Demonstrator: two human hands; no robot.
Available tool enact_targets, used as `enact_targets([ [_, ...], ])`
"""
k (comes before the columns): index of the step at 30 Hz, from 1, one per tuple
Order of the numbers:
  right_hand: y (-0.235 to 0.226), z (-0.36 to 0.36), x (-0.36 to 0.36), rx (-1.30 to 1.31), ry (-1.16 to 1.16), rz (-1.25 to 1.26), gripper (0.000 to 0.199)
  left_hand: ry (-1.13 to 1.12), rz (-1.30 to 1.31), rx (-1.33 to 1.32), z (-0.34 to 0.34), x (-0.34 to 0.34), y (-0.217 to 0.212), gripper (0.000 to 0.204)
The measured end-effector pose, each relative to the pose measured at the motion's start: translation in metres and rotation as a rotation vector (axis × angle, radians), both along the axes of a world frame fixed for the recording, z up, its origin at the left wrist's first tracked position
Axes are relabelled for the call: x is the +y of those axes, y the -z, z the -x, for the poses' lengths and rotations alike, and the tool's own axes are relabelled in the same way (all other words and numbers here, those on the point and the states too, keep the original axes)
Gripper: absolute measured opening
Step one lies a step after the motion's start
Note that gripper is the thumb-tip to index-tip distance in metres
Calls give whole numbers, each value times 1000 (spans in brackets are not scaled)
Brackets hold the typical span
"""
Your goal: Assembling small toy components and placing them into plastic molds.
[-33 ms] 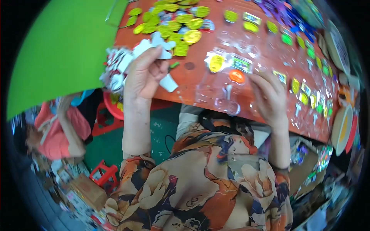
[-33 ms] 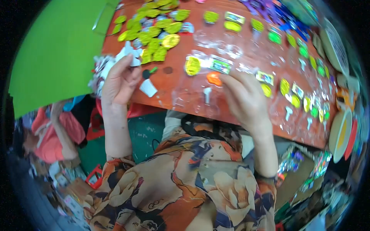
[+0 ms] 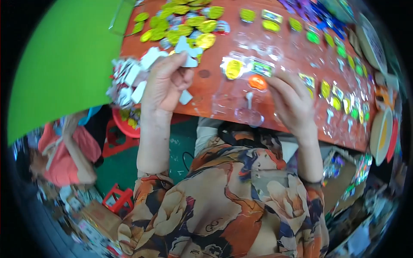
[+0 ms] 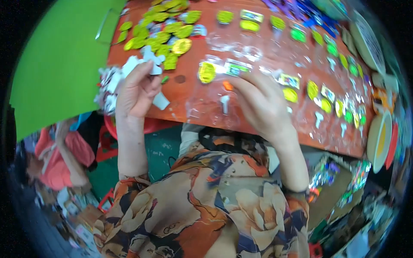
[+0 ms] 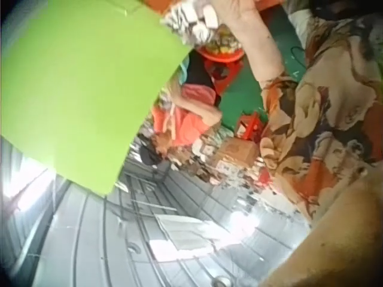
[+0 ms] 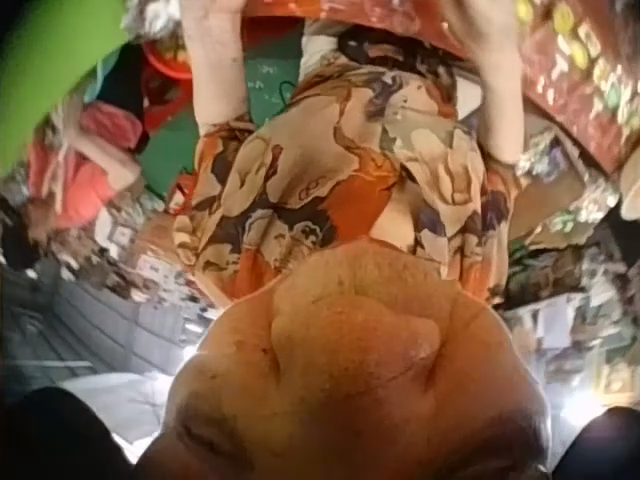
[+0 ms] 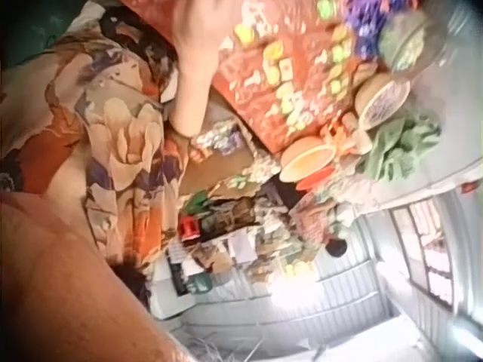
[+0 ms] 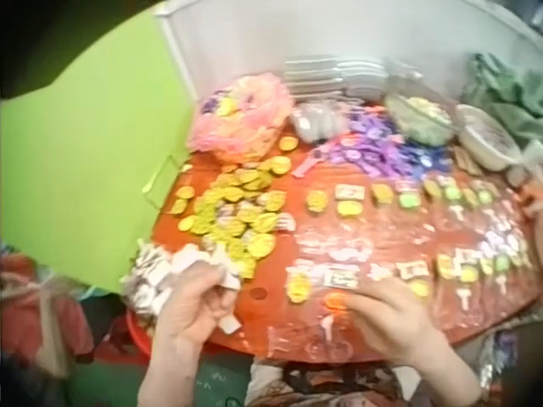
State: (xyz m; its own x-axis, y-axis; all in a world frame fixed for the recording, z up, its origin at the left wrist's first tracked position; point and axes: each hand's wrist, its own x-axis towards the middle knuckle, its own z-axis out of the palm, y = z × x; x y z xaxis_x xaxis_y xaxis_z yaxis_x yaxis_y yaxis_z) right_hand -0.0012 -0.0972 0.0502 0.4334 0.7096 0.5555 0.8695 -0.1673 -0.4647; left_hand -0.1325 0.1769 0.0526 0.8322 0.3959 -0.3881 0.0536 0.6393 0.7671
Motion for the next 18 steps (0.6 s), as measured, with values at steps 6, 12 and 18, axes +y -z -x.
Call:
enact_targets([
  [6, -1, -12, 4, -317, 127, 64, 30, 337, 50, 79, -65, -85, 13, 15],
  [12, 6, -10, -40, -325, 235, 180, 28, 505, -32, 136, -86, -126, 21, 16],
  [18, 20, -9, -56, -266, 353, 139, 25, 552, -9, 197, -103, -141, 22, 18],
])
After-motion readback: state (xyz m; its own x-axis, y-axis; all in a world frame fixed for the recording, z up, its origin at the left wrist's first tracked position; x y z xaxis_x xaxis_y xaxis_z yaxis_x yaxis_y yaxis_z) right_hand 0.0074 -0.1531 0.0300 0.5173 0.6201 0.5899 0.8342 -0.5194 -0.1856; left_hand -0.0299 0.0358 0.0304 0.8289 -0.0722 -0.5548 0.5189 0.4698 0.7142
